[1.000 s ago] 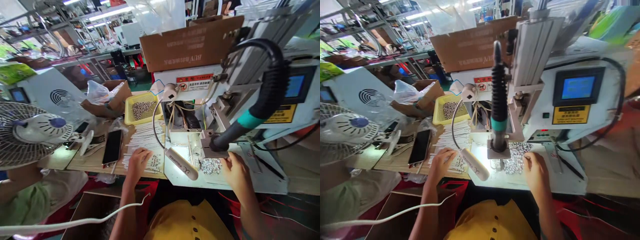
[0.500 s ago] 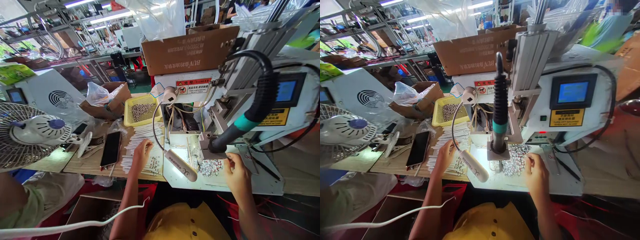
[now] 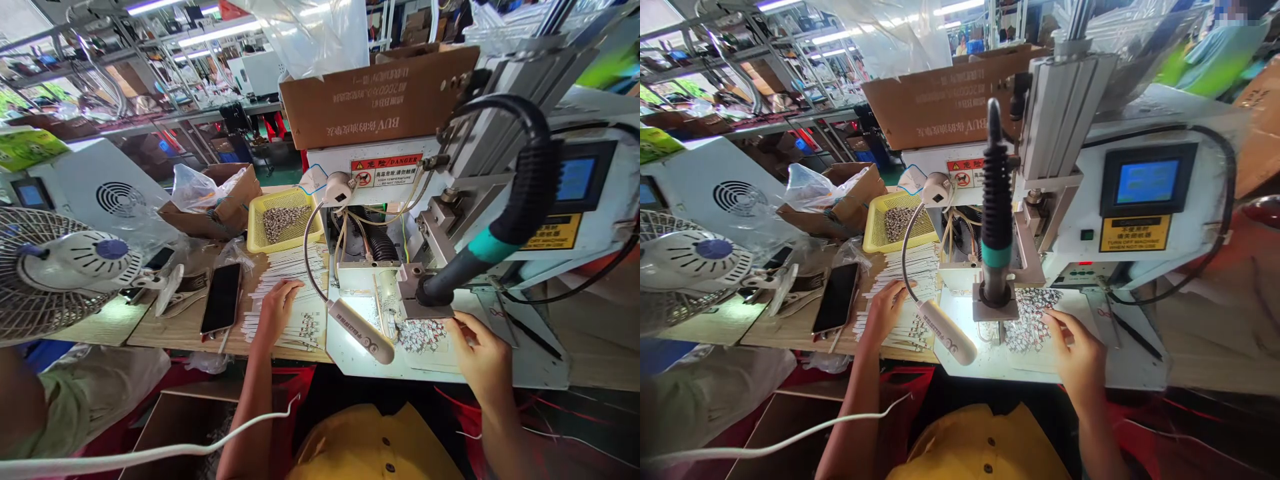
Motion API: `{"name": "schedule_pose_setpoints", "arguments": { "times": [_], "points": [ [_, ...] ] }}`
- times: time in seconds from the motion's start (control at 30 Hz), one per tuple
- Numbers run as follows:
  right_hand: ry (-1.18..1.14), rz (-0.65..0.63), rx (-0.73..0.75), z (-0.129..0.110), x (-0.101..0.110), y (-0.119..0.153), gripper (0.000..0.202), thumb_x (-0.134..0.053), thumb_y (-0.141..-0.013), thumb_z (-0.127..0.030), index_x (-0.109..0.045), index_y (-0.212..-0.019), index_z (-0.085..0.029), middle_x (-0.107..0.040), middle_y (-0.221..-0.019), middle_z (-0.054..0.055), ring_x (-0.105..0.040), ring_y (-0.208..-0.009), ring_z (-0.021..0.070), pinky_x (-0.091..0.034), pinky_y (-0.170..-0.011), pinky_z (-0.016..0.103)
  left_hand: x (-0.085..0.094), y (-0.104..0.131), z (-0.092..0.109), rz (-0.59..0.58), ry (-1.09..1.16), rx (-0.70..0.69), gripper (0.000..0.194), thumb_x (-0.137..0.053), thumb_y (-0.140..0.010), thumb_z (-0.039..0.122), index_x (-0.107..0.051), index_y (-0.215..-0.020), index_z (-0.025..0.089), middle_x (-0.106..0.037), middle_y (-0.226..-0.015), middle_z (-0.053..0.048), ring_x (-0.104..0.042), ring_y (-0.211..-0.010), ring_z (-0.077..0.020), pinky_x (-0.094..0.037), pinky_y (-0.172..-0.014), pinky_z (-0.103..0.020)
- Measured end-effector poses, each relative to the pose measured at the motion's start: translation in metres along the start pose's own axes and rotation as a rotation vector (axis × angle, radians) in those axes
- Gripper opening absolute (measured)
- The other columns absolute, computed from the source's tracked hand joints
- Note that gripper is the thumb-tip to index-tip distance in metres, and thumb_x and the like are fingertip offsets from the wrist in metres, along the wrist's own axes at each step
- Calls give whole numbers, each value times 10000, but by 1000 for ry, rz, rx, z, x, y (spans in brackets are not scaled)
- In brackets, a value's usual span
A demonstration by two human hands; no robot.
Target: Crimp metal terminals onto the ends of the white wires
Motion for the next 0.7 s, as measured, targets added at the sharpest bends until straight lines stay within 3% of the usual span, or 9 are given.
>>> {"name": "schedule_pose_setpoints", "arguments": {
  "times": [0.2, 0.53, 0.7],
  "points": [
    [-18, 1, -20, 0, 1, 0, 352, -514, -874, -469, -693, -804, -173, -705, -681, 82, -640, -552, 194, -482, -549, 275, -6, -1, 6, -26, -74, -116, 240, -400, -915, 269, -626, -944, 193, -608, -950, -66, -592, -930, -193, -481, -833, -318],
    [-24, 14, -2, 0, 2, 0, 333, -525, -875, -445, -685, -811, -159, -701, -674, 75, -632, -537, 178, -483, -544, 266, -11, 3, 5, -88, -102, -104, 186, -496, -879, 283, -656, -887, 188, -643, -920, -60, -622, -852, -195, -495, -793, -320],
    [-78, 2, -64, 8, -1, 3, 315, -545, -850, -452, -683, -804, -172, -711, -707, 81, -642, -562, 191, -493, -570, 285, -10, 5, 11, -129, -118, -161, 243, -444, -875, 177, -665, -970, 208, -627, -899, -62, -619, -861, -188, -506, -768, -304]
  ]
}}
Point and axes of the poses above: each hand's wrist, its own y-axis away from the middle knuckle, its own x-axis out of the back of the hand, z = x × y, the point moved 8 cm from there along -y, towards the middle knuckle
